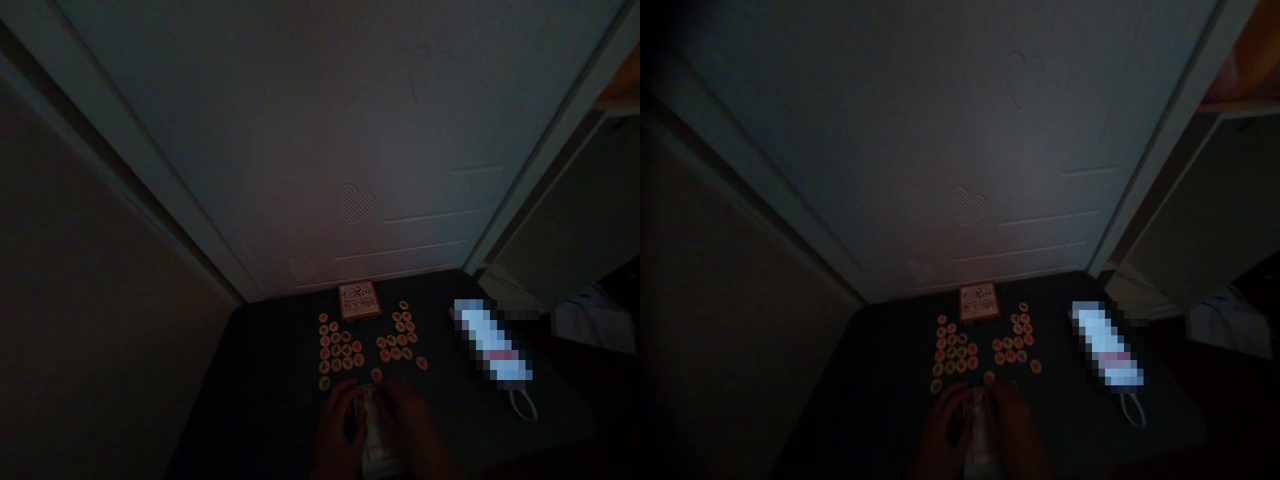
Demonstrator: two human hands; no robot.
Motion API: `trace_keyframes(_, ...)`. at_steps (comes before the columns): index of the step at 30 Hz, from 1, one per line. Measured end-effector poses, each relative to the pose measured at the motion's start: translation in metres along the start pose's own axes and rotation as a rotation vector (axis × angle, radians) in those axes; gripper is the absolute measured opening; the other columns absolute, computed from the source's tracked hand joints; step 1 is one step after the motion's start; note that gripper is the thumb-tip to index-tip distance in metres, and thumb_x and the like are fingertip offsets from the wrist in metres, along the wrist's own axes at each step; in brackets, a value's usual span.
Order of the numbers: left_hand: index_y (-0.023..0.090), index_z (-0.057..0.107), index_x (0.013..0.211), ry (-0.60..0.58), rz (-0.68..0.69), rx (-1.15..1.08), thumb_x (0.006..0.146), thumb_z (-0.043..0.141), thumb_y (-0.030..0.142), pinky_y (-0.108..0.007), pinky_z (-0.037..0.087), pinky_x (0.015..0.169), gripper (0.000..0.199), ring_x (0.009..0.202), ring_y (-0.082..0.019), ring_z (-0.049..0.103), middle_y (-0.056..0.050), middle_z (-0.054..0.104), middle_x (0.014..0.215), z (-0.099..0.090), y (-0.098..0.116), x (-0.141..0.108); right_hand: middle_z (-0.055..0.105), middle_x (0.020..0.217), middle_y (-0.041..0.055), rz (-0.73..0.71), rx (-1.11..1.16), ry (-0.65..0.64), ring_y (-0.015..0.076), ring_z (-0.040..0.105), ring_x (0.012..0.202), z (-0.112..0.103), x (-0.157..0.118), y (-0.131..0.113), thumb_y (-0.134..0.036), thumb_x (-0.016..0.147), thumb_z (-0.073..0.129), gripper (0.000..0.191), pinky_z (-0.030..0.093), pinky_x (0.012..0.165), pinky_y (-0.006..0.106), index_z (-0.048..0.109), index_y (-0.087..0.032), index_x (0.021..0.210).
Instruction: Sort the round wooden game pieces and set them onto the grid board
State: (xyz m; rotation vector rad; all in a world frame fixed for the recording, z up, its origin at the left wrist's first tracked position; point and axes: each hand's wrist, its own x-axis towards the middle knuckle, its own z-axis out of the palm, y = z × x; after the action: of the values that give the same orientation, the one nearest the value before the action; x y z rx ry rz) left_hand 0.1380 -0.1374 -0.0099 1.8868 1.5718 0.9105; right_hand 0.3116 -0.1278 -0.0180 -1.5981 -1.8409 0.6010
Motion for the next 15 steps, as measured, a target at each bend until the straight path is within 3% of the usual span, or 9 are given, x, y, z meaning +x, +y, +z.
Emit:
trace_keyframes(6,0.030,0.069,0.119,0.000,0.000,0.028,0.086,0.062,0.023,-0.042,0.057,0.098,0.034,0.116,-0.025,0.066,-0.006,0.066,0.132,0.0030,-0.0017,-0.0021,0.076,0.101,0.0064,-0.017,0.027,-0.083,0.0205,0.073,0.090,-0.0049,-0.0025,0.0039,-0.005,0.087,0.055,0.031,0.056,0.080,0.027,0.073,-0.023,0.105)
trace_keyframes(15,0.027,0.069,0.115,-0.017,-0.014,-0.002,0.086,0.062,0.023,-0.043,0.055,0.098,0.030,0.116,-0.025,0.065,-0.007,0.066,0.128,0.0026,0.0016,-0.0008,0.075,0.100,0.0061,-0.007,0.067,-0.068,0.0198,0.072,0.091,-0.0051,-0.0030,-0.0018,-0.005,0.088,0.053,0.030,0.054,0.083,0.027,0.073,-0.022,0.103)
